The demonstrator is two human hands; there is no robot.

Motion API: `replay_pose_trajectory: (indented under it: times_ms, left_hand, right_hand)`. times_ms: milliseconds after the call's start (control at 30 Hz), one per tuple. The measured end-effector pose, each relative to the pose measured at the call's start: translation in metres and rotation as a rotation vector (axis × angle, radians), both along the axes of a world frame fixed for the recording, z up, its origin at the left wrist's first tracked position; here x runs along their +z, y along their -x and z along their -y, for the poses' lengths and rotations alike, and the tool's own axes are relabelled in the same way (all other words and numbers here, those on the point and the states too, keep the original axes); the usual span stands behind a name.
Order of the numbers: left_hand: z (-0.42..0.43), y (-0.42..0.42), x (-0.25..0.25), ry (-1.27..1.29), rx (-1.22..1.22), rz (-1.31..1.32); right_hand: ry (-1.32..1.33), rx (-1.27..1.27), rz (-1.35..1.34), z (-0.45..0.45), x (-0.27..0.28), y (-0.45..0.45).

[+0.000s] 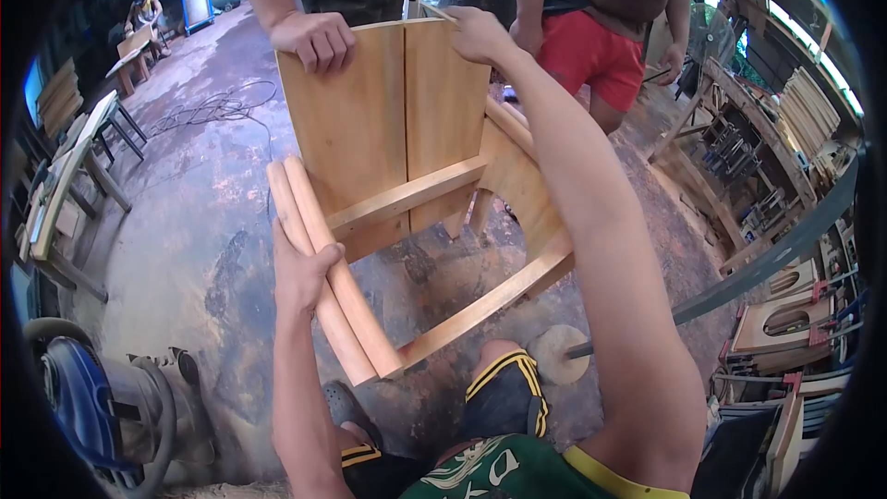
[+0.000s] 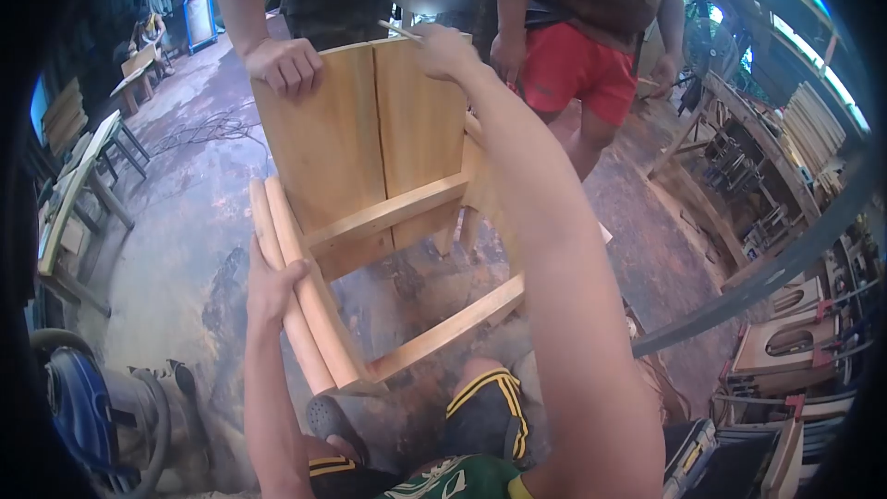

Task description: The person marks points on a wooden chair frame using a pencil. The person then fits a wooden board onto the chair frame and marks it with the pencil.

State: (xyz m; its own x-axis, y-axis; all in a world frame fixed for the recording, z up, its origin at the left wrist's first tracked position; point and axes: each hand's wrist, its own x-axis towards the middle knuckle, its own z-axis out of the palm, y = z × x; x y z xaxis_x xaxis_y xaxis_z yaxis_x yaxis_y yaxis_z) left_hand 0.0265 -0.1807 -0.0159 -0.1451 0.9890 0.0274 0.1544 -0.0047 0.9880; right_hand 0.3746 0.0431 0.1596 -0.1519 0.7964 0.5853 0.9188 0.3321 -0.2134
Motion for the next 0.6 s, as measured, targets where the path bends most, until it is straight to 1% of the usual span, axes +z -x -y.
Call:
replay_pose_trajectory:
  times_ms: [100, 167, 200, 233, 267, 333, 433, 533, 600]
  left_hand:
    - [0.003, 0.000, 0.003, 0.019, 0.003, 0.018]
    - [0.005, -0.002, 0.005, 0.008, 0.010, 0.036]
    - [0.001, -0.001, 0.001, -0.019, 0.019, 0.026]
    - [-0.004, 0.002, -0.009, -0.040, 0.030, 0.016]
    - [-0.006, 0.003, -0.017, -0.057, 0.038, 0.006]
    - [0.000, 0.001, -0.005, -0.017, 0.022, 0.029]
    - [0.003, -0.002, 0.004, 0.016, -0.005, 0.040]
    - [-0.002, 0.004, -0.011, 0.000, 0.020, -0.001]
    - [-0.004, 0.005, -0.015, -0.010, 0.029, -0.007]
  right_hand:
    - [0.134, 0.078, 0.054, -0.005, 0.022, 0.035]
    - [0.166, 0.073, 0.058, -0.009, 0.029, 0.042]
    - [0.177, 0.069, 0.062, -0.011, 0.035, 0.044]
    - [0.185, 0.077, -0.031, -0.012, 0.037, 0.049]
    - [0.181, 0.085, 0.001, -0.013, 0.035, 0.051]
    - [0.166, 0.095, 0.067, -0.019, 0.032, 0.049]
    - [0.210, 0.077, 0.015, -0.020, 0.035, 0.047]
    - [0.187, -0.083, 0.038, -0.027, 0.034, 0.033]
    - [0.195, -0.144, 0.015, -0.030, 0.032, 0.010]
